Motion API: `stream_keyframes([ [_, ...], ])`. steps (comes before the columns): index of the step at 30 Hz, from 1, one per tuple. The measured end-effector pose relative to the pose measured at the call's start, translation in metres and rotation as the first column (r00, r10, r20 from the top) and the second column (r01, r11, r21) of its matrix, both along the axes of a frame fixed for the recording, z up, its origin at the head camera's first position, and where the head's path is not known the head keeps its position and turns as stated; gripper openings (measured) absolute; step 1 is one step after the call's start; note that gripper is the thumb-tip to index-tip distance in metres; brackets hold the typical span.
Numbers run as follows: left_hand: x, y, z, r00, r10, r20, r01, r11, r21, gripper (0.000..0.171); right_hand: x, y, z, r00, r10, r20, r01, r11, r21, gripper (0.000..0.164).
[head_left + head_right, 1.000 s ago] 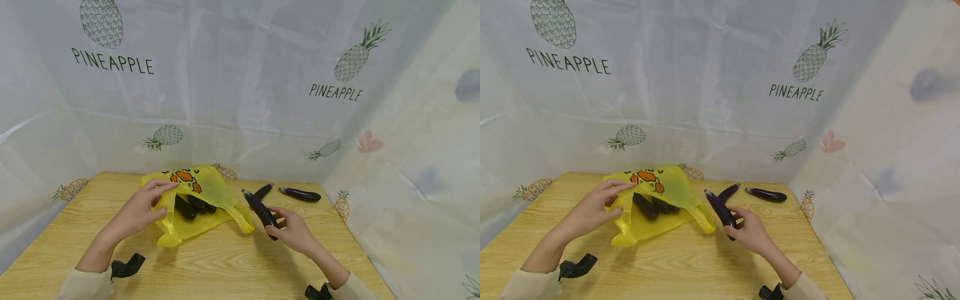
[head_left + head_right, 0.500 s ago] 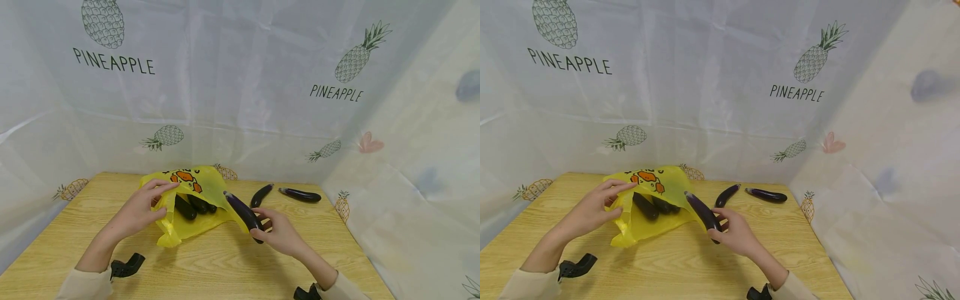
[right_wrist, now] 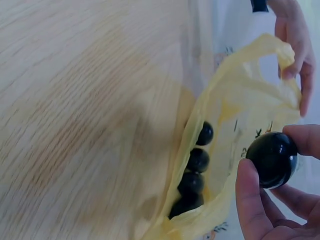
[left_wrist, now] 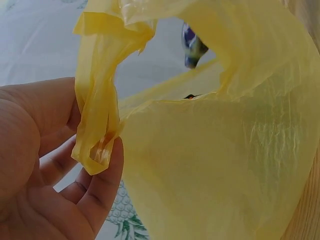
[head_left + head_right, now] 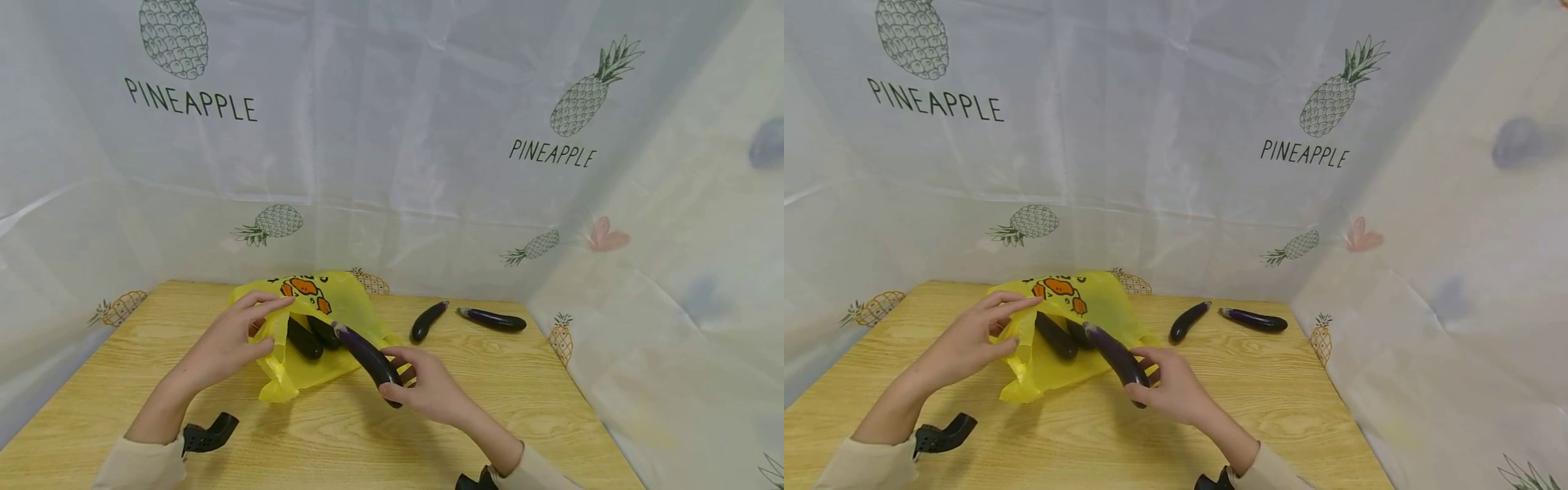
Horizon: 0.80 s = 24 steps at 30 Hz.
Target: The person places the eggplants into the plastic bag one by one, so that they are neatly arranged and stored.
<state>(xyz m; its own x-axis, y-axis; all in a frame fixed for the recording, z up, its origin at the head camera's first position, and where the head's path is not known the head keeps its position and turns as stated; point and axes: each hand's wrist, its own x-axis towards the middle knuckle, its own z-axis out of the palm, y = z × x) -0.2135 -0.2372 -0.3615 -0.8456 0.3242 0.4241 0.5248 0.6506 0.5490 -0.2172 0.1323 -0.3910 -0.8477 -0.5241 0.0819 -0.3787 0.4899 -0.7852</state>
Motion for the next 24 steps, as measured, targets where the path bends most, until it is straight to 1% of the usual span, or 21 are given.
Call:
stream_keyframes([
  [6, -0.001, 0.002, 0.002, 1.000, -0.005, 0.017, 0.005, 1.000, 0.004, 0.068, 0.001, -0.012, -0.001, 1.000, 0.017, 0.008, -0.017, 1.000, -0.002, 0.058],
  [10, -0.001, 0.002, 0.003, 1.000, -0.004, 0.020, 0.004, 1.000, 0.001, 0.068, -0.001, -0.021, -0.002, 1.000, 0.026, -0.008, -0.026, 1.000, 0.004, 0.059],
  [14, -0.001, 0.002, 0.002, 1.000, 0.000, 0.014, 0.000, 1.000, -0.006, 0.067, -0.007, -0.033, -0.007, 0.999, 0.026, -0.024, -0.026, 0.999, 0.022, 0.058],
  [19, 0.000, 0.002, 0.002, 1.000, 0.007, 0.025, -0.007, 1.000, -0.008, 0.067, -0.017, -0.048, -0.014, 0.999, 0.029, -0.032, -0.028, 0.999, 0.029, 0.058],
  [24, -0.001, 0.002, 0.002, 1.000, 0.010, 0.024, -0.010, 1.000, -0.018, 0.067, -0.025, -0.065, -0.023, 1.000, 0.018, -0.015, -0.018, 1.000, 0.023, 0.058],
])
